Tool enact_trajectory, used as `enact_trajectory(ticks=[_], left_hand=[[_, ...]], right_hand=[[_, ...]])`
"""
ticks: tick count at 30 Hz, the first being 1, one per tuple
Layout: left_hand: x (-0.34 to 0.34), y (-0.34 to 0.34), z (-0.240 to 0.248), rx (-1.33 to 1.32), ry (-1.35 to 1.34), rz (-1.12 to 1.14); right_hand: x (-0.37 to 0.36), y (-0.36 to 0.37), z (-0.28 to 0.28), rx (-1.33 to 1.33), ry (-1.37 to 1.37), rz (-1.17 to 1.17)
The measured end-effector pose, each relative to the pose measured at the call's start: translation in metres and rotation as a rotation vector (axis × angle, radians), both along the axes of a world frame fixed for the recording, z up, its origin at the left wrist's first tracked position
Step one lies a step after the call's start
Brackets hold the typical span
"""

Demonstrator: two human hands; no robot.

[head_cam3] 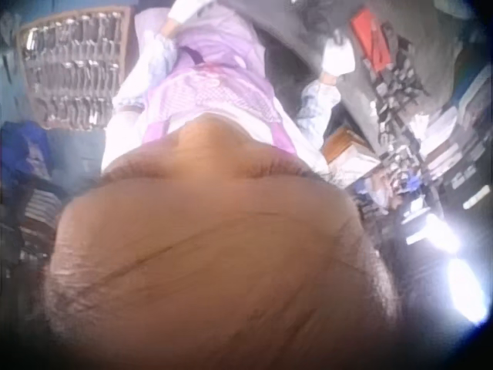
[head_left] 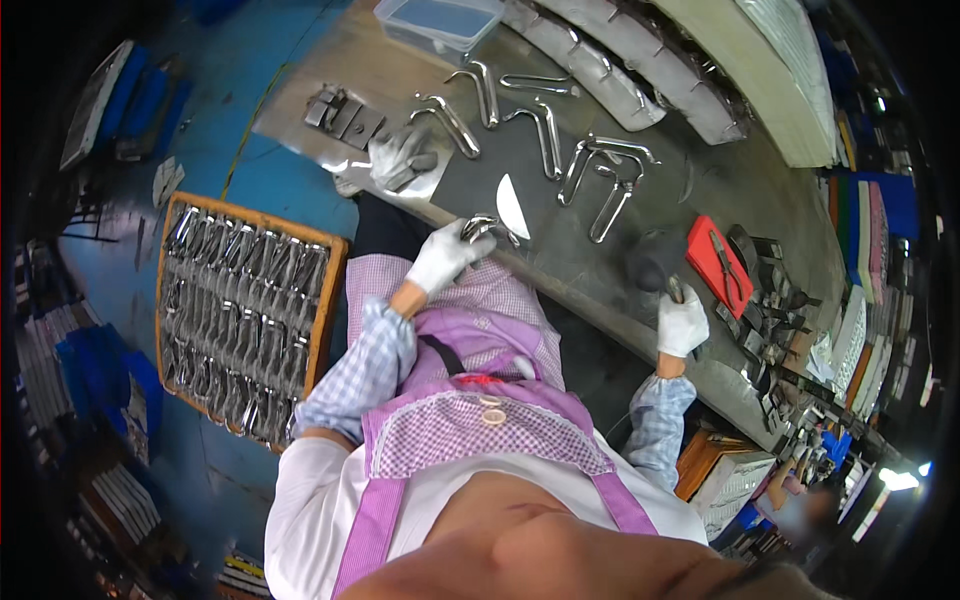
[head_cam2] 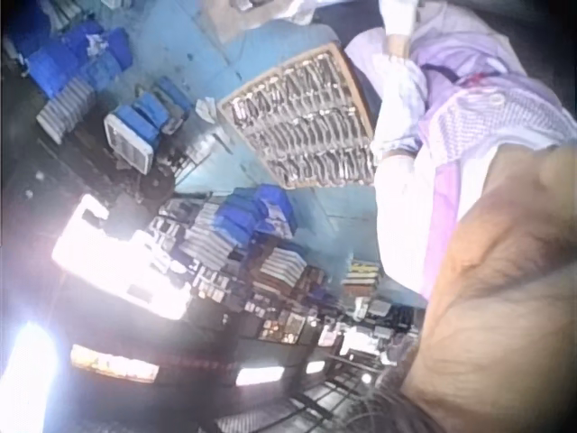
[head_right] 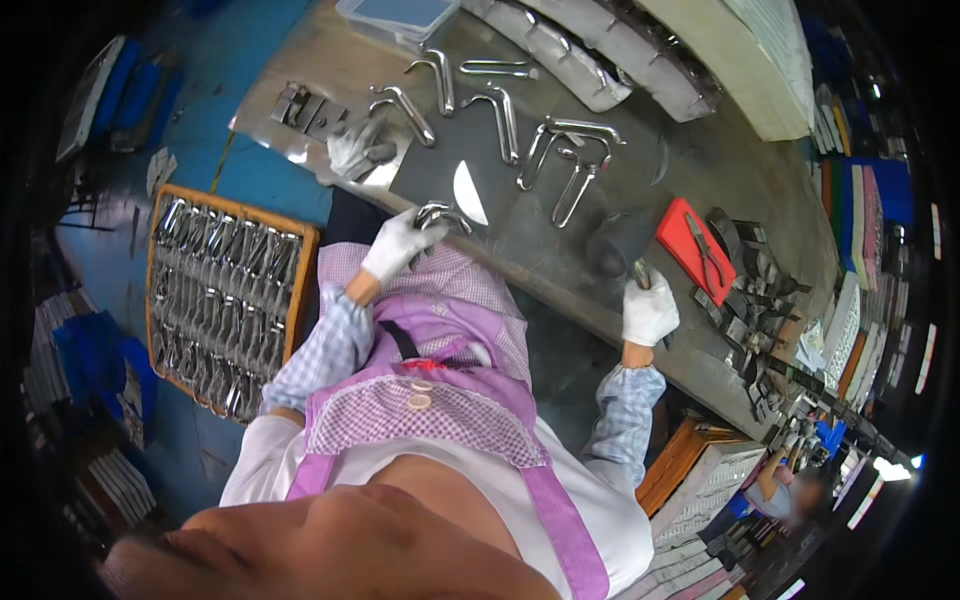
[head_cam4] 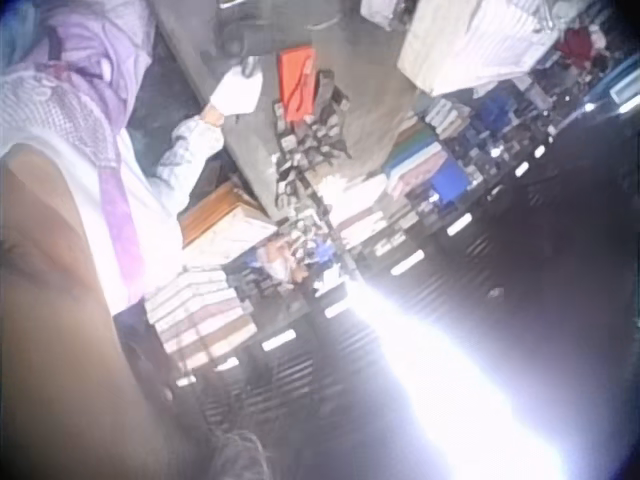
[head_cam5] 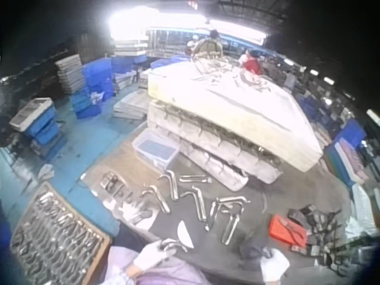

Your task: Assembling curved metal tubes into base plates and securing them with a rubber mallet.

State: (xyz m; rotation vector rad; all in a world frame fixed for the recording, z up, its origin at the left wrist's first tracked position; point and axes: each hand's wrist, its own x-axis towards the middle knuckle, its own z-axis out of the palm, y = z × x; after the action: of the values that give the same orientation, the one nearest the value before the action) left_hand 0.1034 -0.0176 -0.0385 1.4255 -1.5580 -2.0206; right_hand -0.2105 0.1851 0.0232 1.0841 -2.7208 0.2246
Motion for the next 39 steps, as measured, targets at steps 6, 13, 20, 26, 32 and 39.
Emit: enact_trajectory(ticks=[6,13,20,26,32,39], left_hand=[[0.003,0.012,0.006,-0.09,0.282,0.029],[0.013,0.019,0.008,0.162,0.476,0.373],[0.008,0.041,-0.023,-0.16,0.335,0.523],[0.01,0.039,-0.008,-0.255,0.305,0.468],[0.007,0.043,-0.029,-0.468,0.299,0.473],[0.016,0.044,-0.021,-0.054,0.443,0.604]], right_hand=[[0.126,-0.126,-0.042,-0.134,-0.134,0.562],[0.147,-0.143,-0.081,-0.056,-0.565,0.585],[0.19,-0.125,0.002,-0.197,-1.219,0.435],[0.179,-0.121,0.003,-0.266,-1.301,0.417],[0.19,-0.125,0.009,-0.267,-1.226,0.506],[0.196,-0.126,0.009,-0.295,-1.517,0.51]])
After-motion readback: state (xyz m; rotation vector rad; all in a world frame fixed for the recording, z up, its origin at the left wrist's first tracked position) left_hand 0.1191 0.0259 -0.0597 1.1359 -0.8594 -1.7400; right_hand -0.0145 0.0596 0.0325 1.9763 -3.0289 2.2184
